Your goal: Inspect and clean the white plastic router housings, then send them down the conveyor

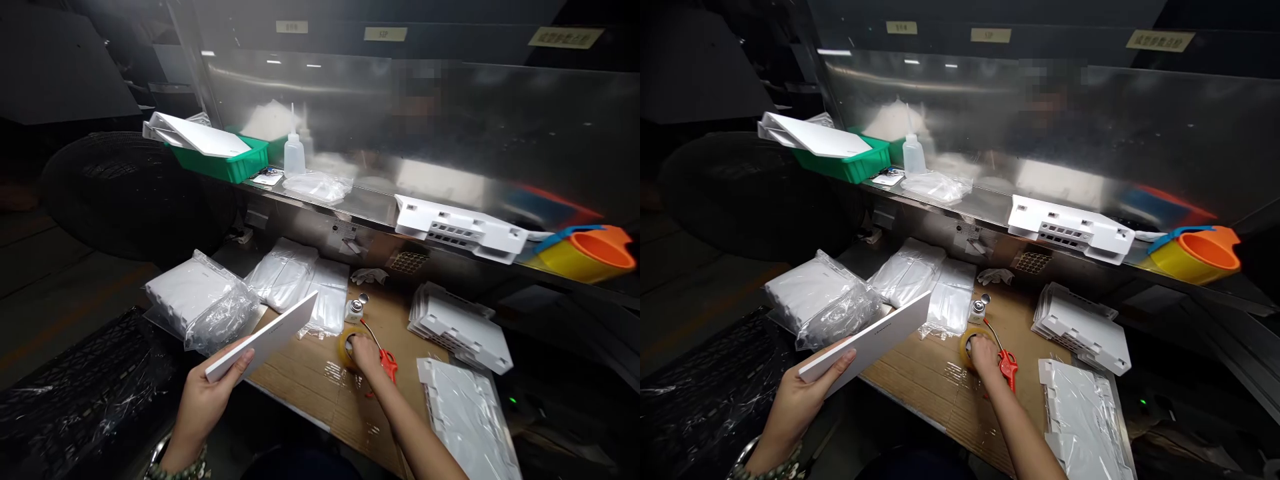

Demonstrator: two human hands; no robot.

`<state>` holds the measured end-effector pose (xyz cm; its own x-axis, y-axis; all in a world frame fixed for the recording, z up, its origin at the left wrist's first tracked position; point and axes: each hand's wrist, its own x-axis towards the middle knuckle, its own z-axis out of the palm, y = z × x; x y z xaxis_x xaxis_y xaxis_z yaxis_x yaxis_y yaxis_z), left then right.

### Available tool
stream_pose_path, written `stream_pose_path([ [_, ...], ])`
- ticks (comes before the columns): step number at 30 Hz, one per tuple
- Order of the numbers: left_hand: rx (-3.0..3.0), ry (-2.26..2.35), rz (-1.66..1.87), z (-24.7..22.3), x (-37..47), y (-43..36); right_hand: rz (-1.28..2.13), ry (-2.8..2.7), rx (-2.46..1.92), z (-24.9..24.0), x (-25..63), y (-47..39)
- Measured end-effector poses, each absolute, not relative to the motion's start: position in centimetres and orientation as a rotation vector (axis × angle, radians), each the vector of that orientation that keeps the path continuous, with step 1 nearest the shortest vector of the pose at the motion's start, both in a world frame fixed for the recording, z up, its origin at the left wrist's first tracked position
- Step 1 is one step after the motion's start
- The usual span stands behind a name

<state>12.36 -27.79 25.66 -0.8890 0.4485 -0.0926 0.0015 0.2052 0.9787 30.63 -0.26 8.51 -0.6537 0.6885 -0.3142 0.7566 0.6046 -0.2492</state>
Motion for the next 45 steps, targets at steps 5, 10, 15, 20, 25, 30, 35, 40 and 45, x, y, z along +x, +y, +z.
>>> stream_pose_path([
  [5, 0.489, 2.126, 1.716, 25.7, 12.0, -27.9, -0.493, 2.732, 1.207, 9.7, 32.5, 0.1],
  [10, 0.552, 2.133, 1.754, 24.9, 12.0, -27.2, -0.394, 2.794, 1.415, 12.6, 32.1, 3.9],
  [15, 0.689, 2.088, 1.756, 24.2, 12.4, -26.2, -0.318, 2.834, 1.440, 14.0, 29.3, 6.8],
  [20, 0.768, 2.074, 1.780, 24.7, 12.9, -25.5, -0.268, 2.860, 1.360, 14.1, 28.1, 6.9],
  [25, 0.783, 2.051, 1.793, 25.1, 13.4, -25.0, -0.272, 2.897, 1.298, 13.8, 27.9, 6.9],
  [30, 0.833, 2.077, 1.827, 25.1, 13.8, -24.7, -0.399, 2.958, 1.343, 13.8, 27.8, 7.3],
  [35, 1.025, 2.138, 1.848, 25.0, 14.2, -24.4, -0.648, 3.132, 1.435, 18.7, 28.2, 4.1],
  [40, 1.431, 2.217, 1.801, 25.3, 14.7, -23.9, -1.441, 3.495, 0.927, 27.9, 28.7, -6.9],
  [45, 1.669, 2.220, 1.708, 25.8, 15.1, -23.6, -1.672, 3.525, 0.484, 31.1, 27.6, -11.8],
])
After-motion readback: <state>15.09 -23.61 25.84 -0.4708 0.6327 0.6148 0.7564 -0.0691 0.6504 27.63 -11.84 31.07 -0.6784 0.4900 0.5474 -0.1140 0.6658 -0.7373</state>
